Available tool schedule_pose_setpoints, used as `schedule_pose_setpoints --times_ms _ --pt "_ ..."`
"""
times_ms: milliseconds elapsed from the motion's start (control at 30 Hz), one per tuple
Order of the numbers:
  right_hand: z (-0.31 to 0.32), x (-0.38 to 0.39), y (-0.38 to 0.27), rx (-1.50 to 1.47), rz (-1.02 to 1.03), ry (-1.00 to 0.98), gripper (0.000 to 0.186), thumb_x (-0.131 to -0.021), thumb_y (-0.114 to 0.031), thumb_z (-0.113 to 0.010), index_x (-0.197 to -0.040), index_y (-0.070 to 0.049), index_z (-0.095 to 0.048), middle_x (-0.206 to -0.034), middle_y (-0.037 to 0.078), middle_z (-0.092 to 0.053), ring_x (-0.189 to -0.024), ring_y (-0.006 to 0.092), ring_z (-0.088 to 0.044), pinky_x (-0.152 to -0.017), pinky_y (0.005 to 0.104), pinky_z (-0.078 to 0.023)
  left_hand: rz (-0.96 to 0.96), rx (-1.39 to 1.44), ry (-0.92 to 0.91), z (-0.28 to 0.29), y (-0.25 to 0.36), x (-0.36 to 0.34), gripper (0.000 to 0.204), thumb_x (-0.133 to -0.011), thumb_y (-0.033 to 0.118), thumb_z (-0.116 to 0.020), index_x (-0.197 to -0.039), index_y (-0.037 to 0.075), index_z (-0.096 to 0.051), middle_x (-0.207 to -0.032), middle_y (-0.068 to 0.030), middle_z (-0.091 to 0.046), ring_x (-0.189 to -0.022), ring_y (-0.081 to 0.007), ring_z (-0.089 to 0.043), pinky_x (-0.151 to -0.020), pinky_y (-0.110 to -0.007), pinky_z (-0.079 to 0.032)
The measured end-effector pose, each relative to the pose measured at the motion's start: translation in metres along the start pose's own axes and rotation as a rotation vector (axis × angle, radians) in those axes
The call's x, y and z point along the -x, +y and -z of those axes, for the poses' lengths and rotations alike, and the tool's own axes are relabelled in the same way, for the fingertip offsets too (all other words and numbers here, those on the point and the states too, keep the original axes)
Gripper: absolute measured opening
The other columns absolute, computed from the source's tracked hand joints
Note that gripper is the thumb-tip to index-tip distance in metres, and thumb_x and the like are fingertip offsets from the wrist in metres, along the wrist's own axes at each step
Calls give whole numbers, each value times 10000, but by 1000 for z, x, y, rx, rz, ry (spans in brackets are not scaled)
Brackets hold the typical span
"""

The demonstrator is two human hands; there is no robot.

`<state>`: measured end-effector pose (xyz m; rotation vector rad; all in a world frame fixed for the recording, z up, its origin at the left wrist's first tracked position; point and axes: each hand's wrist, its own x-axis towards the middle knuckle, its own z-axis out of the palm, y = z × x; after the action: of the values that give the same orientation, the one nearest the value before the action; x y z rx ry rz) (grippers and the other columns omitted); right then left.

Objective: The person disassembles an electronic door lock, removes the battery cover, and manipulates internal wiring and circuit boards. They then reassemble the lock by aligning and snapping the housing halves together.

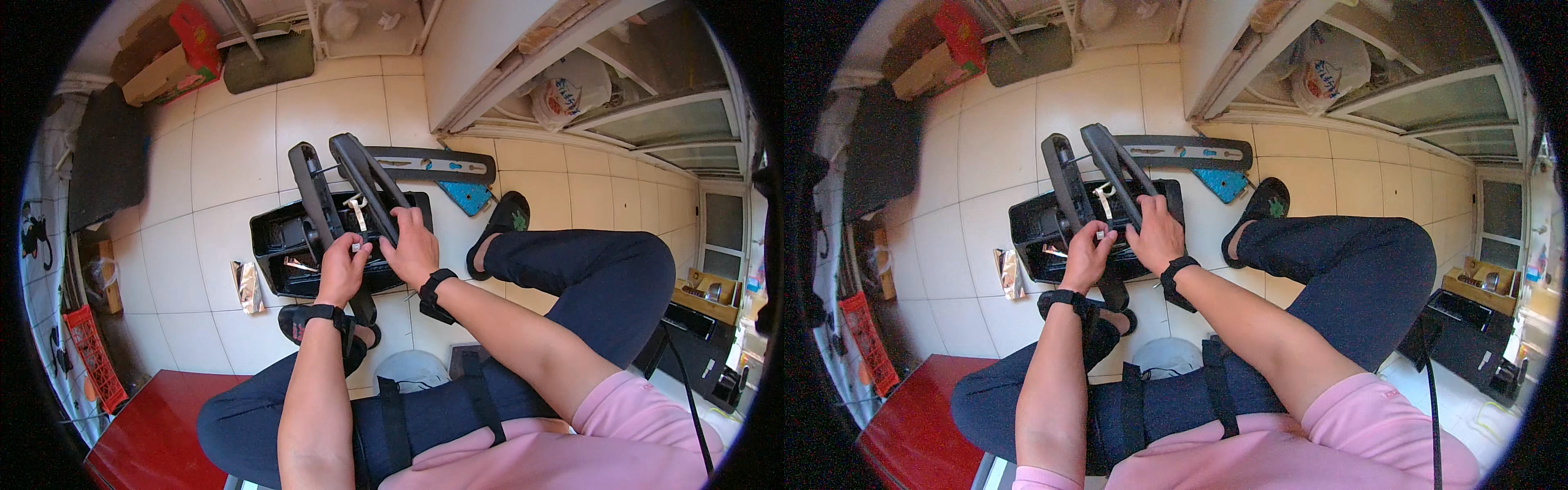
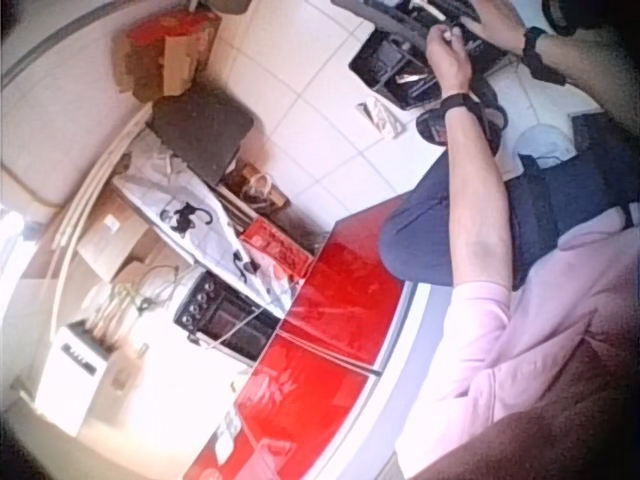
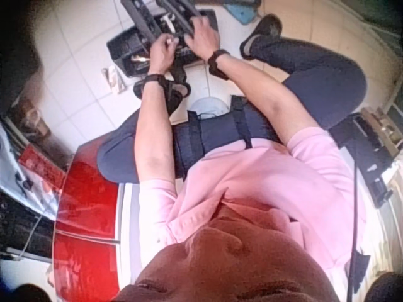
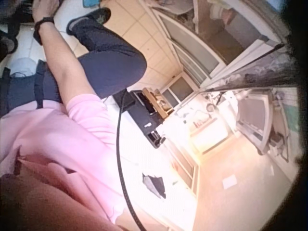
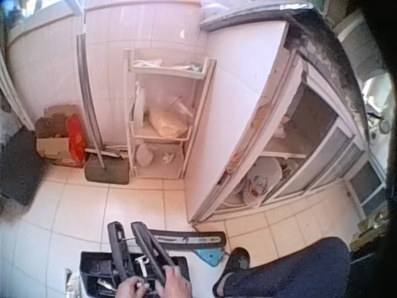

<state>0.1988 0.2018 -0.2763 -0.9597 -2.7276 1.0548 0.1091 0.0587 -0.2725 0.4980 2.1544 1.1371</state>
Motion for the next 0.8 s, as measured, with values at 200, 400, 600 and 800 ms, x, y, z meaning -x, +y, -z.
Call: schedule_pose_setpoints --times_ms 200,400,600,800 --pt "-12 -21 -7 -776 -185 -337 284 -941 -249 -700 -1020 23 -719 -838 113 -737 -753 193 -696 -707 323 -537 -24 12 4 -3 -8 1 188 -932 156 -681 -1000 -12 -634 -923 -221 -668 -852 -390 -640 -774 -422 -506" --pt "-10 -31 2 -708 -230 -548 268 -964 -233 -686 -1000 31 -709 -832 56 -722 -718 105 -642 -645 273 -514 15 80 -25 -3 -5 4 162 -926 96 -693 -1044 -4 -644 -938 -158 -695 -867 -274 -674 -809 -360 -536" --pt "0 -36 10 -1077 -453 -709 206 -1004 -273 -657 -975 -70 -676 -729 -48 -576 -612 41 -496 -534 205 -388 75 484 -155 6 -2 -1 305 -922 -22 -683 -1188 7 -537 -1071 -62 -640 -988 -136 -629 -889 -280 -535" --pt "1 -37 13 -1239 -475 -766 196 -1014 -260 -650 -985 -66 -642 -808 -30 -608 -690 55 -555 -602 208 -452 199 584 -170 13 -8 1 131 -1015 131 -629 -1083 20 -626 -987 -23 -684 -947 -117 -666 -883 -277 -546"
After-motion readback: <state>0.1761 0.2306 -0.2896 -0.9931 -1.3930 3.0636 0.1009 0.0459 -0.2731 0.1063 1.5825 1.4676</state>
